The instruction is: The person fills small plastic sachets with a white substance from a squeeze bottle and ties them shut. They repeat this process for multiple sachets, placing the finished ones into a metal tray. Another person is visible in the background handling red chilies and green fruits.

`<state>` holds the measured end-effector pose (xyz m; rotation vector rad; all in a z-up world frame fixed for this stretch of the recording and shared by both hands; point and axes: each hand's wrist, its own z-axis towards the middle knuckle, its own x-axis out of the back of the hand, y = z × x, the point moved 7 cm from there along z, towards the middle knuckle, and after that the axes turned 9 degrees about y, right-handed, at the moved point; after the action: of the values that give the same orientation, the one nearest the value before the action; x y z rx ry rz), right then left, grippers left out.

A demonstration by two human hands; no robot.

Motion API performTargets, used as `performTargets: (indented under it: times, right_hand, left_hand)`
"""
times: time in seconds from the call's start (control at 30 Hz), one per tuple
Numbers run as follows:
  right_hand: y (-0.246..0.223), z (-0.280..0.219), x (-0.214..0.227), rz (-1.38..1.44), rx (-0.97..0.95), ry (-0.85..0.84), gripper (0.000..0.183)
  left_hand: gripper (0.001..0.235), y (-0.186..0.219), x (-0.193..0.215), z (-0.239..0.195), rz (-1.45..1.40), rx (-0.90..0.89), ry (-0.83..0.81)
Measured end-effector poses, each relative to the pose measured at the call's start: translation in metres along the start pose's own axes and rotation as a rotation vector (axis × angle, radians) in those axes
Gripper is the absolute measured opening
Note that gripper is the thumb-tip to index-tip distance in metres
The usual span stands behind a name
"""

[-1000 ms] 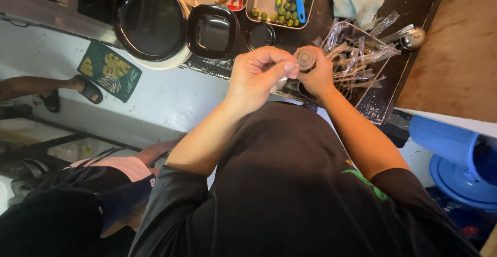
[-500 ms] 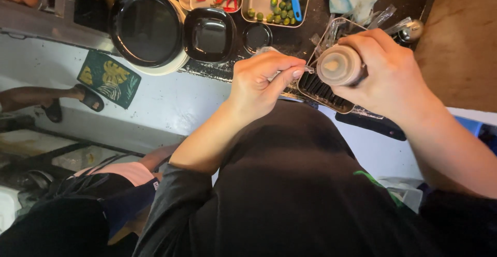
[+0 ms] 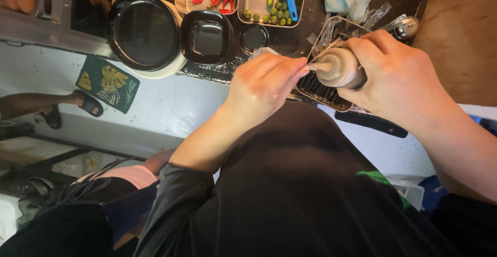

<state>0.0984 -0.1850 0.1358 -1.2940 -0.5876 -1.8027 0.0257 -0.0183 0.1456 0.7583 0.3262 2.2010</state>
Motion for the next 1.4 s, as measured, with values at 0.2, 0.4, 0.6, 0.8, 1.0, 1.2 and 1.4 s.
performTargets:
  times: [0.2,0.4,0.6,0.8,1.0,1.2,1.4]
  right_hand:
    - [-0.003,0.002,0.008,-0.156,0.003,-0.074,0.052]
    - [-0.006,0.003,0.019,-0.507,0.200,-0.070,0.058]
    - [-0.029,0.026,0.052,-0.829,0.387,-0.058,0.019]
    - [-0.045,0.040,0.080,-0.896,0.508,-0.013,0.018]
    - [-0.047,0.039,0.096,-0.869,0.532,0.037,0.029]
    - [-0.049,0.038,0.100,-0.861,0.561,0.036,0.005]
    - [-0.065,0.047,0.111,-0.866,0.710,-0.008,0.014]
  left_hand:
    - [0.013,0.003,0.001,0.002,-0.031,0.035,-0.065]
    - [0.008,0.000,-0.007,0.005,-0.133,0.167,-0.168]
    - [0.011,-0.010,-0.018,0.005,-0.196,0.284,-0.271]
    - [0.025,-0.022,-0.040,0.001,-0.619,0.643,-0.509]
    - [0.019,-0.019,-0.038,0.004,-0.835,0.640,-0.435]
    - [0.035,-0.008,-0.041,0.018,-0.752,0.506,-0.466]
    - [0.034,-0.001,-0.041,0.023,-1.015,0.614,-0.594]
